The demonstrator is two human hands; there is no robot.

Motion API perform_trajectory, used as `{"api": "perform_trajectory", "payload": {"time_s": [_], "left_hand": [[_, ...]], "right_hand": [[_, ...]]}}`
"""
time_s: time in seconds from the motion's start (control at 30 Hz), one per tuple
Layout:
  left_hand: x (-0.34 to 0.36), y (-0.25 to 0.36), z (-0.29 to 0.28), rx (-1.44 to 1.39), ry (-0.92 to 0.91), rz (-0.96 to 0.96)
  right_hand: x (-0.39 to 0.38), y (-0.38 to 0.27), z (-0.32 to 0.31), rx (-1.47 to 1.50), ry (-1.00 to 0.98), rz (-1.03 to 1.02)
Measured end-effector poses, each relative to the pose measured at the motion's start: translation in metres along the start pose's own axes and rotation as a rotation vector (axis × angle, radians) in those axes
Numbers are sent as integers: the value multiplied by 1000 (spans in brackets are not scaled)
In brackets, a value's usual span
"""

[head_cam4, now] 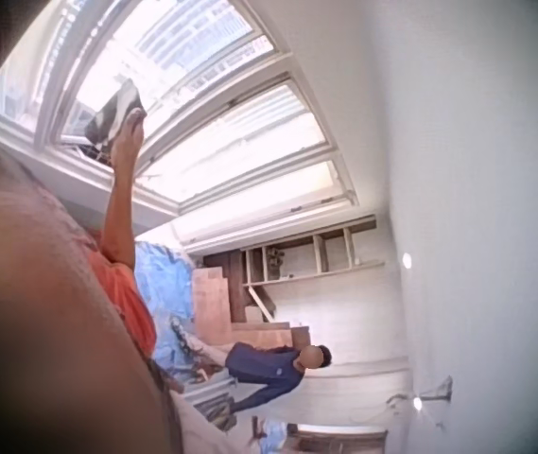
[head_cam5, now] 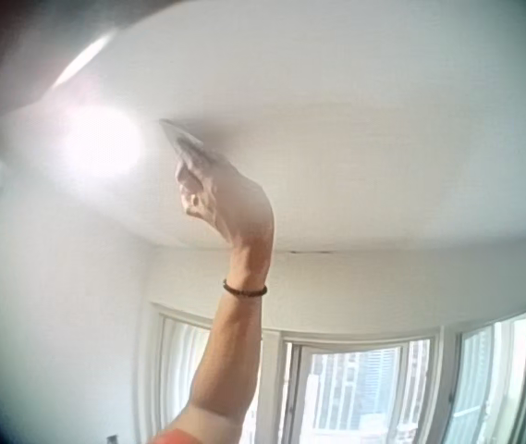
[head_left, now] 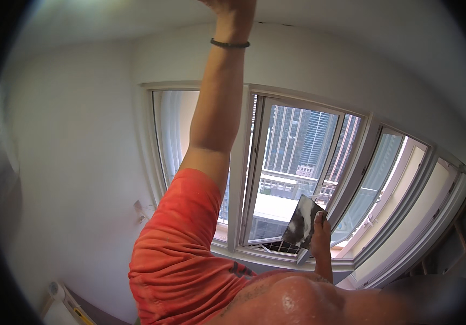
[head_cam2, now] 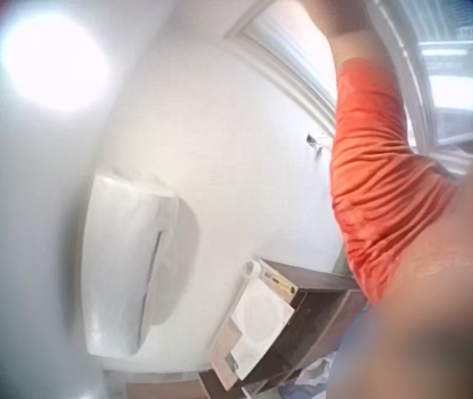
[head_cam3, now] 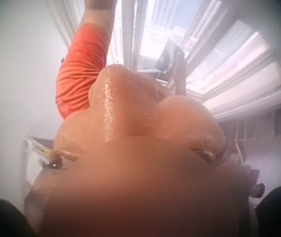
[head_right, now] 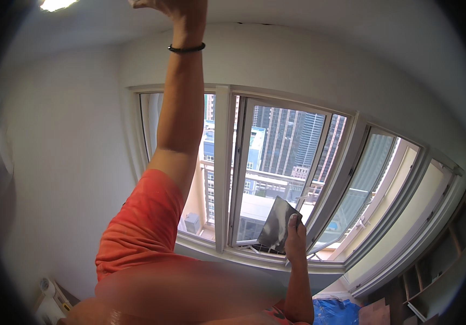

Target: The person applies joint compound to the ceiling above a window using a trowel and hawk, repeatedly loading the trowel and smoothing the surface. The person then walks to a bathroom sink, turns on the faucet, and washes their hands.

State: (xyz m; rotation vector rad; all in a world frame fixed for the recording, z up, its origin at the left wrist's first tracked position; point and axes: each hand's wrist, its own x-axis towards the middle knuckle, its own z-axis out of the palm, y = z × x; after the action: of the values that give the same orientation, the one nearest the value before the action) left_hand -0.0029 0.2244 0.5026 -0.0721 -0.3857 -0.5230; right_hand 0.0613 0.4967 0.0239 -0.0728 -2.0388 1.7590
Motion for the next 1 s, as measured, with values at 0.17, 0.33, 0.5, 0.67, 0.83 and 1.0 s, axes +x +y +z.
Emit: {"api": "perform_trajectory", "payload": {"time_s": [0.17, 0.33, 0.5, 0.67, 0.83, 1.0], "left_hand": [[-23, 77, 11, -279, 30, 187], [-15, 51, -46, -182, -73, 58], [60, 1, -56, -57, -29, 22], [60, -24, -44, 40, -76, -3], [61, -14, -26, 130, 28, 52], [50, 3, 3, 302, 6, 96]], "right_hand": [[1, 21, 1, 187, -62, -13], [0, 25, -12, 75, -23, 33], [5, 38, -15, 51, -97, 17], [-9, 26, -20, 63, -72, 37], [-21, 15, -27, 26, -28, 28], [-32, 27, -50, -5, 44, 58]]}}
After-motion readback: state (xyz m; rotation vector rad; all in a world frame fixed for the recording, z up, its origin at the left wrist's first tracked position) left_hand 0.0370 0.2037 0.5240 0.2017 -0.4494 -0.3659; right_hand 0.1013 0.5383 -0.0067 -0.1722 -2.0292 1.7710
